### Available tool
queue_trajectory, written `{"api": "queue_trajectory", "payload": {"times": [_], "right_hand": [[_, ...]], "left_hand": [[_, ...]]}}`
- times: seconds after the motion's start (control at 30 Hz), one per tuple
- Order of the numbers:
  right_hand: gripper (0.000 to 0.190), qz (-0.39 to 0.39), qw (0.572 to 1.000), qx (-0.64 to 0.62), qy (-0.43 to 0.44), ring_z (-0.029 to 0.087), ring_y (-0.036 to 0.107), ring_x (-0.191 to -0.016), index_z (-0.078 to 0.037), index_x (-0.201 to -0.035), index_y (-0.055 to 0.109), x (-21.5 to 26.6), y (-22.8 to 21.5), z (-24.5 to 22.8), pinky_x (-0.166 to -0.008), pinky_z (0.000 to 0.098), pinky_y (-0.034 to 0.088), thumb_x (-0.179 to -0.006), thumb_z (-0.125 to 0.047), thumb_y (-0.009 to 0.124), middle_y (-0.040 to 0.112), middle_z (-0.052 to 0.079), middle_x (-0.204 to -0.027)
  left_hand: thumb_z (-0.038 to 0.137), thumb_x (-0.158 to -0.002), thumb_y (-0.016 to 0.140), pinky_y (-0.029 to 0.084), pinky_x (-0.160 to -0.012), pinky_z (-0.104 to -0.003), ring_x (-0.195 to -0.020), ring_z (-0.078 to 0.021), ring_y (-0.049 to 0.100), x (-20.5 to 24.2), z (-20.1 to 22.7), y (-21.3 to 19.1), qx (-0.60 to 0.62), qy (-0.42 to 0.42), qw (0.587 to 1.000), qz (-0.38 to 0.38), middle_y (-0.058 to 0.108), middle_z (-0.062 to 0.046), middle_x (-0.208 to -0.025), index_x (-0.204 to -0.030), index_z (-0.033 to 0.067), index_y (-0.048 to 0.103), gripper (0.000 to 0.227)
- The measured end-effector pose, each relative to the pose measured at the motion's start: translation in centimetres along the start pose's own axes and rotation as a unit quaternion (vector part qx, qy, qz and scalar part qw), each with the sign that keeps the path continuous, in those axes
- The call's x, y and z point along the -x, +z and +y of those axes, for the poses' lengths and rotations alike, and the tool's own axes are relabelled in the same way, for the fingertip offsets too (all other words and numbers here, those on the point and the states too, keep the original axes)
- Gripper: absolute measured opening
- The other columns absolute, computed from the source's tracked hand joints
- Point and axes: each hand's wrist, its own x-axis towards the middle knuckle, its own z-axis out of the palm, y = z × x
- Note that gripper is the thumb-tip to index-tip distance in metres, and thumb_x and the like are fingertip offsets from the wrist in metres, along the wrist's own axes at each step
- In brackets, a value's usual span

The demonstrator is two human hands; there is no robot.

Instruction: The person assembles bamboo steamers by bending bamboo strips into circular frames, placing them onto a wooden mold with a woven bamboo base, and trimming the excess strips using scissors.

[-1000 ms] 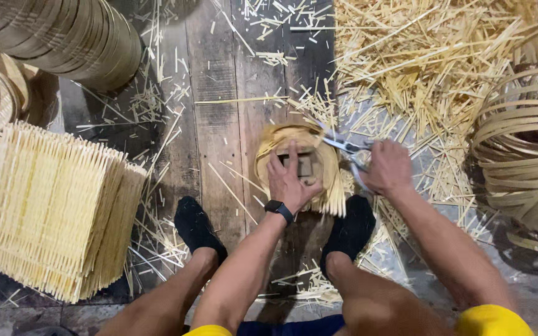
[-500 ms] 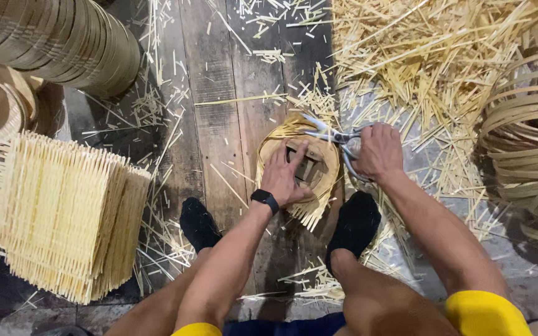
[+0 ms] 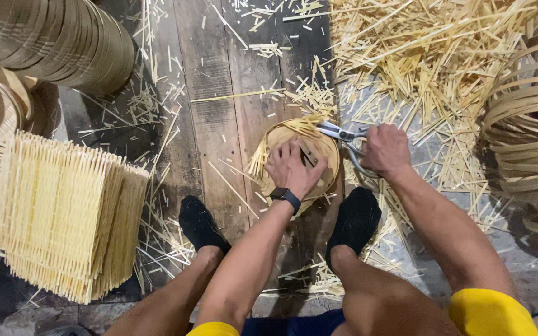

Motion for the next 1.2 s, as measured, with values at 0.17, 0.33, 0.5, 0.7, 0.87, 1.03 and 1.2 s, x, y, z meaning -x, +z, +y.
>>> {"api": "queue_trajectory", "payload": {"times": [0.17, 0.33, 0.5, 0.7, 0.87, 1.03, 1.2], "right_hand": [[0.042, -0.008, 1.0, -0.008, -0.027, 0.025, 0.058, -0.084, -0.004, -0.106, 0.063, 0.9, -0.9, 2.2, -0.074, 0.0427, 0.051, -0.094, -0.045, 0.063, 0.058, 0.014, -0.093], [0.048, -0.011, 0.998, 0.053, -0.021, 0.022, 0.057, -0.079, -0.006, -0.099, 0.064, -0.5, -2.0, -1.4, -0.074, 0.0384, 0.052, -0.089, -0.053, 0.06, 0.059, 0.01, -0.085], [0.033, -0.098, 0.995, 0.009, -0.017, 0.022, 0.06, -0.082, -0.005, -0.11, 0.063, -0.4, -1.2, 1.0, -0.069, 0.0377, 0.053, -0.102, -0.035, 0.051, 0.059, 0.014, -0.091], [0.042, -0.093, 0.993, 0.063, -0.027, 0.02, 0.057, -0.08, -0.005, -0.103, 0.064, -0.6, -4.2, -1.2, -0.072, 0.034, 0.051, -0.097, -0.045, 0.055, 0.059, 0.009, -0.087], [0.035, -0.133, 0.991, -0.006, -0.013, 0.021, 0.062, -0.079, -0.005, -0.11, 0.065, -0.4, -2.7, 1.3, -0.068, 0.0383, 0.059, -0.098, -0.038, 0.061, 0.062, 0.012, -0.088], [0.057, -0.057, 0.998, -0.028, -0.016, 0.028, 0.062, -0.088, -0.007, -0.109, 0.067, 0.7, -1.4, 1.9, -0.079, 0.0432, 0.057, -0.083, -0.057, 0.068, 0.061, 0.015, -0.094], [0.067, 0.006, 0.995, -0.091, -0.033, 0.031, 0.058, -0.1, -0.002, -0.101, 0.065, 1.4, -1.7, 2.0, -0.094, 0.0443, 0.049, -0.082, -0.066, 0.065, 0.057, 0.017, -0.099]], "left_hand": [[0.053, -0.067, 0.075, 0.03, -0.105, -0.061, -0.132, -0.0359, 0.044, 0.1, -1.3, -0.7, 0.017, 0.076, 0.997, -0.012, 0.056, -0.013, -0.141, -0.143, 0.0098, 0.052, 0.091], [0.051, -0.063, 0.078, 0.029, -0.108, -0.061, -0.131, -0.0352, 0.044, -0.1, -1.6, -0.9, -0.024, 0.126, 0.99, -0.06, 0.055, -0.014, -0.14, -0.141, 0.0097, 0.054, 0.092], [0.045, -0.062, 0.079, 0.029, -0.109, -0.062, -0.135, -0.0304, 0.048, -0.4, -2.6, -1.7, -0.031, 0.192, 0.979, -0.061, 0.06, -0.011, -0.137, -0.136, 0.015, 0.061, 0.083], [0.042, -0.061, 0.08, 0.029, -0.108, -0.062, -0.134, -0.0273, 0.05, -0.7, -2.5, -2.0, -0.075, 0.263, 0.954, -0.125, 0.061, -0.006, -0.137, -0.133, 0.018, 0.061, 0.078], [0.039, -0.058, 0.082, 0.025, -0.112, -0.063, -0.133, -0.0279, 0.052, -1.2, -4.3, -2.0, -0.054, 0.333, 0.931, -0.138, 0.062, -0.006, -0.137, -0.136, 0.0173, 0.06, 0.083], [0.04, -0.075, 0.085, 0.032, -0.116, -0.058, -0.129, -0.0227, 0.059, -2.1, -6.1, -0.6, 0.109, 0.246, 0.957, -0.11, 0.067, -0.011, -0.134, -0.134, 0.02, 0.065, 0.066], [0.023, -0.072, 0.092, 0.055, -0.087, -0.046, -0.103, -0.03, 0.068, -6.6, -10.6, -3.4, 0.119, -0.029, 0.992, 0.029, 0.072, -0.021, -0.115, -0.12, 0.0018, 0.07, 0.057]]}}
